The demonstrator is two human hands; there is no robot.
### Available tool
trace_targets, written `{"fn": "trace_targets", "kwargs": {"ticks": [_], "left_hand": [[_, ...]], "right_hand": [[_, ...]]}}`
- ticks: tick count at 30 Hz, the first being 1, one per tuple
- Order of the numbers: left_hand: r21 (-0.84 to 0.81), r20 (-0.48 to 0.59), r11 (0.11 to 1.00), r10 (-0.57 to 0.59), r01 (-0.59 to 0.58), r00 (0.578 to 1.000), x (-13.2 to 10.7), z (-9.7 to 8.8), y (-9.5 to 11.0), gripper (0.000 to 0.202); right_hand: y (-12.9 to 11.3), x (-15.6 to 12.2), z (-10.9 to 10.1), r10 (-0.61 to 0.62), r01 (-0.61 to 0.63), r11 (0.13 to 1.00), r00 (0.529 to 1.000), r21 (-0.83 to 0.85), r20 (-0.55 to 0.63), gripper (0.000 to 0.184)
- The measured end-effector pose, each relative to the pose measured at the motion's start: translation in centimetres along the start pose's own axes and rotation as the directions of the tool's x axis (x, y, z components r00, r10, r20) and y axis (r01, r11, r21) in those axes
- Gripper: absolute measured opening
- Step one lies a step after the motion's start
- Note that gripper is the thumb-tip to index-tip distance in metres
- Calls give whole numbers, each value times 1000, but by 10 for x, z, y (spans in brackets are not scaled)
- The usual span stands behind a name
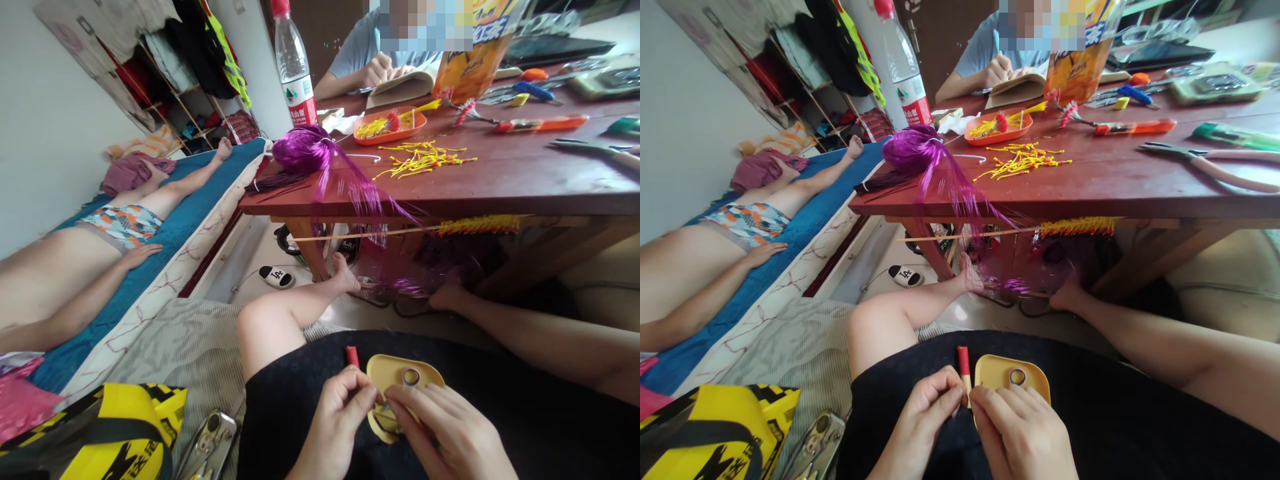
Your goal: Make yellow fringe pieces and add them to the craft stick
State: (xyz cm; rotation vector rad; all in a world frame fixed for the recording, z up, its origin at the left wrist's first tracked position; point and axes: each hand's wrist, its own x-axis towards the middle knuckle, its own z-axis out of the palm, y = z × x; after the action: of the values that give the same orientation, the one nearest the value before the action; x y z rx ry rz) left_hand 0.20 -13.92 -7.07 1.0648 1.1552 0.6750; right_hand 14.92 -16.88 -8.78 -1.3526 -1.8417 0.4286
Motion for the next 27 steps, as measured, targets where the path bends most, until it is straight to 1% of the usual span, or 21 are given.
{"fn": "trace_targets", "kwargs": {"ticks": [5, 11, 14, 15, 18, 21, 22, 23, 27], "left_hand": [[48, 10, 999, -2, 1, 1000, -1, -1, -2, 26], [79, 16, 997, 3, -4, 1000, 0, -1, 0, 27], [108, 12, 994, 11, -12, 1000, 0, -1, 1, 27], [121, 10, 992, 17, -18, 1000, 0, -1, 1, 27], [185, -1, 981, 50, -49, 999, -1, -1, 2, 27], [273, -12, 958, 93, -86, 996, -2, 0, 4, 27], [300, -14, 949, 108, -99, 994, -2, 0, 5, 27], [327, -15, 939, 121, -110, 993, -2, 0, 6, 27], [405, -22, 903, 166, -143, 986, -1, 2, 5, 27]], "right_hand": [[2, 2, -3, -67, 68, 997, 998, -37, 17, 23], [2, 2, -2, -76, 76, 996, 997, -49, 2, 25], [1, 2, 0, -60, 61, 997, 998, -57, 6, 27], [1, 2, 0, -57, 56, 996, 998, -62, -8, 28], [1, 4, 0, -104, 100, 991, 994, -91, -40, 31], [1, 5, -2, -144, 145, 981, 989, -127, 15, 28], [1, 5, -2, -145, 150, 980, 988, -133, 48, 27], [1, 4, -2, -138, 145, 980, 989, -137, 56, 26], [0, 4, 0, -115, 118, 984, 993, -133, 28, 28]]}}
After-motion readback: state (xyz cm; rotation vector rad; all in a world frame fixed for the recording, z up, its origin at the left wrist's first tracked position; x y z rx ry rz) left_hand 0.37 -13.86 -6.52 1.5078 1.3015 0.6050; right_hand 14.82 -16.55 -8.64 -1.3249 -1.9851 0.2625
